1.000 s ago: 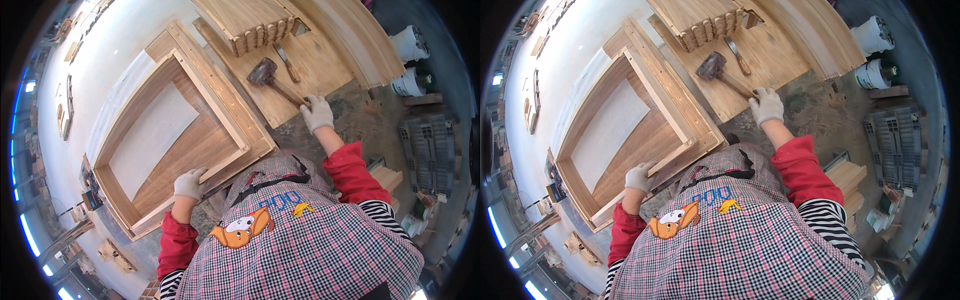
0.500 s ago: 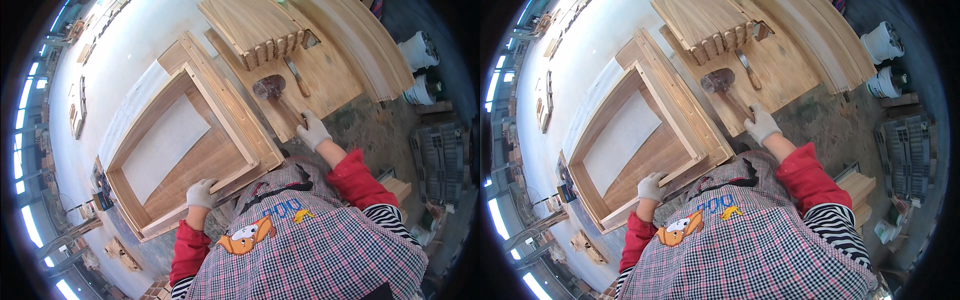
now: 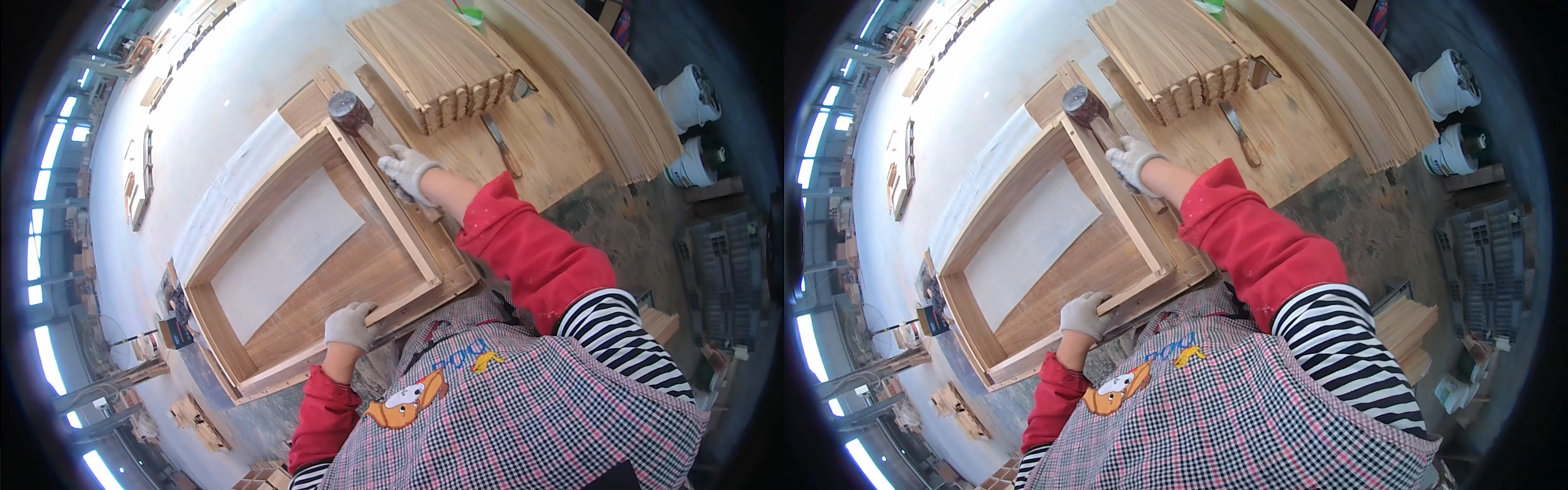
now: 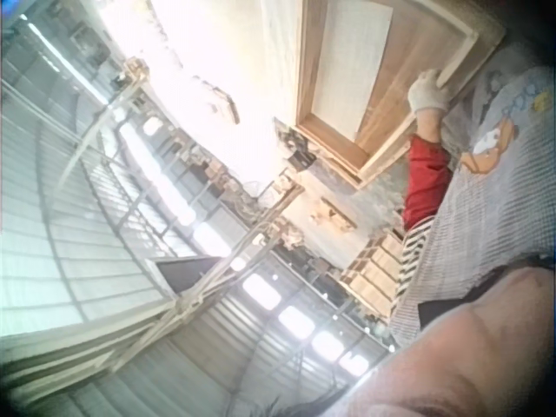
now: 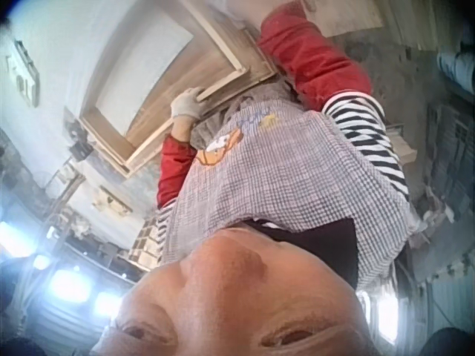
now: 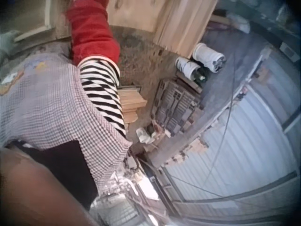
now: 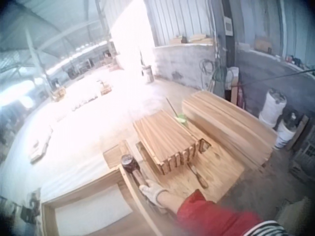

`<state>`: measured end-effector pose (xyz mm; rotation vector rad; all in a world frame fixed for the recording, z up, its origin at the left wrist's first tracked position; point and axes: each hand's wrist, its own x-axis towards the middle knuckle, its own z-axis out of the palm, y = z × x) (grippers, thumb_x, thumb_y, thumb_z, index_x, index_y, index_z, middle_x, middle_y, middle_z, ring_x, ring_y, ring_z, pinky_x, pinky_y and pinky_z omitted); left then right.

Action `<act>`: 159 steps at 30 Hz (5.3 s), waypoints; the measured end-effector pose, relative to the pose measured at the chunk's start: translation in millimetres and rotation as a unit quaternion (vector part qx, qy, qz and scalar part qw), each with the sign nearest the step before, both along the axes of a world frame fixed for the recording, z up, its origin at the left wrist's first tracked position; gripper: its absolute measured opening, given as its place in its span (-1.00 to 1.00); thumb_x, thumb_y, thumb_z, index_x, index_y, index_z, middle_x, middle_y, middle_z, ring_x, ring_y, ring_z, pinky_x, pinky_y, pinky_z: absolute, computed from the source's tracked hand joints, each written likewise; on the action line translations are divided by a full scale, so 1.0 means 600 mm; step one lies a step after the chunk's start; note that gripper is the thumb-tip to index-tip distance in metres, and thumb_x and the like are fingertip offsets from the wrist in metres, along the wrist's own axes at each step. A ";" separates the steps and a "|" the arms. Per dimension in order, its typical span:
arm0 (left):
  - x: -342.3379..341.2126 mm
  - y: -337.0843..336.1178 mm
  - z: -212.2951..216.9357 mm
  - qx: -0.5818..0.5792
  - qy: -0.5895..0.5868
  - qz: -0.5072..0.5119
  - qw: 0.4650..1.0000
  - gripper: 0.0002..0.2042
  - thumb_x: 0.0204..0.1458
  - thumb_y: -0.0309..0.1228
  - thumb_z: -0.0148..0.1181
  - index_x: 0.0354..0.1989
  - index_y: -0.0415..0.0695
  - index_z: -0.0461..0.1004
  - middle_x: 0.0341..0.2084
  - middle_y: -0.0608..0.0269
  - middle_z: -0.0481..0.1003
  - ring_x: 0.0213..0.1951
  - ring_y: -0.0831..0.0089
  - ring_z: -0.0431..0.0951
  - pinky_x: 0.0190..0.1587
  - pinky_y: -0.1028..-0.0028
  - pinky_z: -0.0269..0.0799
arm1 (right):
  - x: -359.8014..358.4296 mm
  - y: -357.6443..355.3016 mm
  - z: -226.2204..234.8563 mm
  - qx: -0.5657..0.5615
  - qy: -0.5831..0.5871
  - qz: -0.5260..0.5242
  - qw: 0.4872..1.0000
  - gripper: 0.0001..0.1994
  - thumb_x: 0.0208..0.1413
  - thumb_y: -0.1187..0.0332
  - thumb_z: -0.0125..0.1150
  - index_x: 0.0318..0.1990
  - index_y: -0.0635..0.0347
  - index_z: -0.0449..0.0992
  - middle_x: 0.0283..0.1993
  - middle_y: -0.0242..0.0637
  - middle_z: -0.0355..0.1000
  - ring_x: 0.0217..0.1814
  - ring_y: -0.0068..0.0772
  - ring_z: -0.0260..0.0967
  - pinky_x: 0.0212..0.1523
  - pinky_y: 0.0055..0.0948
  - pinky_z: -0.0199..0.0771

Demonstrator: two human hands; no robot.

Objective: The person assembles a wooden drawer by hammering joints and wiping the surface with a cloth. They then move to a workbench, use a mallet to fit a wooden frame, and smooth the edges with a chisel.

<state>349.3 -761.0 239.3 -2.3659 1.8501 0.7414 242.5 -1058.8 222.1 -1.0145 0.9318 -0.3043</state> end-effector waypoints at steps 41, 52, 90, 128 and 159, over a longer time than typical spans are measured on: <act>0.010 0.014 -0.016 -0.042 -0.015 -0.003 0.999 -0.72 -0.17 -0.21 0.27 -0.22 0.07 0.55 -0.32 0.24 0.55 -0.27 0.19 0.56 -0.22 0.27 0.47 | -0.170 0.053 -0.061 -0.223 0.017 0.085 0.971 -0.54 0.16 0.17 0.11 0.17 0.14 0.28 -0.40 -0.36 0.36 -0.49 -0.55 0.32 -0.48 -0.50 0.39; 0.010 0.017 -0.012 -0.055 0.003 -0.028 0.998 -0.70 -0.16 -0.21 0.27 -0.20 0.04 0.53 -0.33 0.22 0.55 -0.29 0.16 0.56 -0.24 0.25 0.46 | -0.455 -0.011 -0.143 -0.318 0.502 -0.053 0.803 -0.42 0.13 0.06 0.03 0.30 -0.01 0.15 -0.01 0.17 0.40 0.05 0.12 0.37 0.06 -0.11 0.34; 0.100 0.155 -0.019 -0.105 -0.041 0.178 0.978 -0.62 0.12 -0.07 -0.06 -0.07 -0.03 0.52 -0.25 0.06 0.56 -0.18 0.06 0.53 -0.11 0.20 0.41 | 0.010 0.128 0.018 -0.372 0.278 0.104 0.879 -0.31 0.00 0.01 0.14 0.26 0.13 0.19 0.00 0.14 0.42 0.10 0.07 0.36 0.09 -0.20 0.34; 0.294 -0.019 0.474 -0.427 0.739 -0.197 0.483 -0.47 0.18 -0.10 -0.14 0.22 -0.21 0.16 -0.03 0.02 0.35 0.05 0.18 0.36 0.17 0.10 0.22 | -0.142 0.397 0.142 -0.444 0.048 0.140 0.884 -0.67 0.09 0.17 0.18 -0.19 0.31 0.49 -0.34 0.07 0.49 -0.22 0.06 0.48 -0.25 -0.24 0.48; 0.260 0.051 -0.056 0.336 0.244 -0.032 0.909 -0.31 0.19 0.17 -0.34 0.16 -0.20 0.33 0.15 -0.06 0.34 0.22 0.12 0.27 0.23 0.31 0.11 | -0.260 0.463 0.021 -0.180 0.164 0.000 0.970 -0.64 0.17 0.26 0.07 0.04 0.32 0.41 -0.34 -0.26 0.49 -0.33 -0.53 0.43 -0.24 -0.49 0.45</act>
